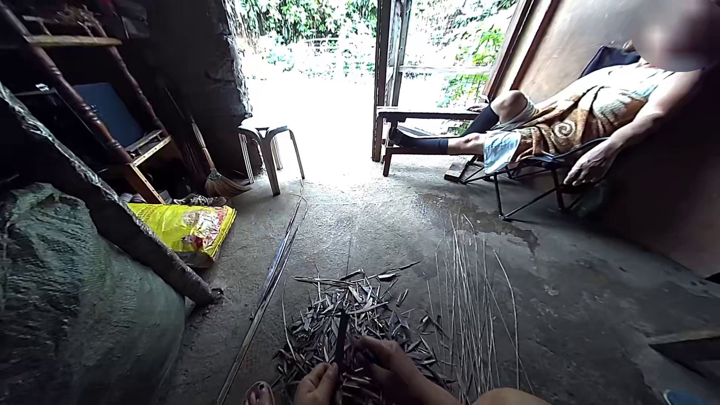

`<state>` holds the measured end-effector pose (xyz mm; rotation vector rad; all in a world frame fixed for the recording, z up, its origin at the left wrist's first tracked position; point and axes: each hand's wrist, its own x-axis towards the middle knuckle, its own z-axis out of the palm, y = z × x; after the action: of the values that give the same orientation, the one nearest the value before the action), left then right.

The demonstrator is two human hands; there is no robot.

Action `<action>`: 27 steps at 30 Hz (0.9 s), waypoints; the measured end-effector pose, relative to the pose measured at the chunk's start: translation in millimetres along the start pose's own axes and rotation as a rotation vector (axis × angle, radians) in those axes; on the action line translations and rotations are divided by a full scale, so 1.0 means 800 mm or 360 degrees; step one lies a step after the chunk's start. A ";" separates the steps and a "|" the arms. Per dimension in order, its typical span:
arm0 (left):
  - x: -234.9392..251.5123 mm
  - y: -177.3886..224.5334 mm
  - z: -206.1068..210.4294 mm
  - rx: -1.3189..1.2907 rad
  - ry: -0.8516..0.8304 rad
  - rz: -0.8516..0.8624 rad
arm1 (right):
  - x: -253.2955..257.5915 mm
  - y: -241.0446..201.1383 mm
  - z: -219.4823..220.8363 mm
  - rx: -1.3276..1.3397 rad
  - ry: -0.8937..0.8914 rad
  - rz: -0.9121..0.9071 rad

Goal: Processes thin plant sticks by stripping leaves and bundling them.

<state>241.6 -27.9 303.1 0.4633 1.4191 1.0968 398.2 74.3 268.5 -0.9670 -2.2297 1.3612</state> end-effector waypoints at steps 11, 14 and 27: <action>-0.007 0.002 0.010 -0.0105 -0.0099 -0.0083 | 0.006 0.003 0.026 -0.0836 0.0223 -0.0327; -0.007 0.001 0.009 -0.0083 -0.0166 -0.0133 | 0.014 0.009 0.025 -0.0944 0.0363 -0.0241; -0.009 0.003 -0.001 -0.0057 -0.0156 -0.0173 | 0.041 0.004 -0.029 -0.0190 0.0373 0.0506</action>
<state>241.9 -33.0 308.8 0.4038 1.3213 0.9973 390.4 113.7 275.0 -1.4929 -2.0614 1.1719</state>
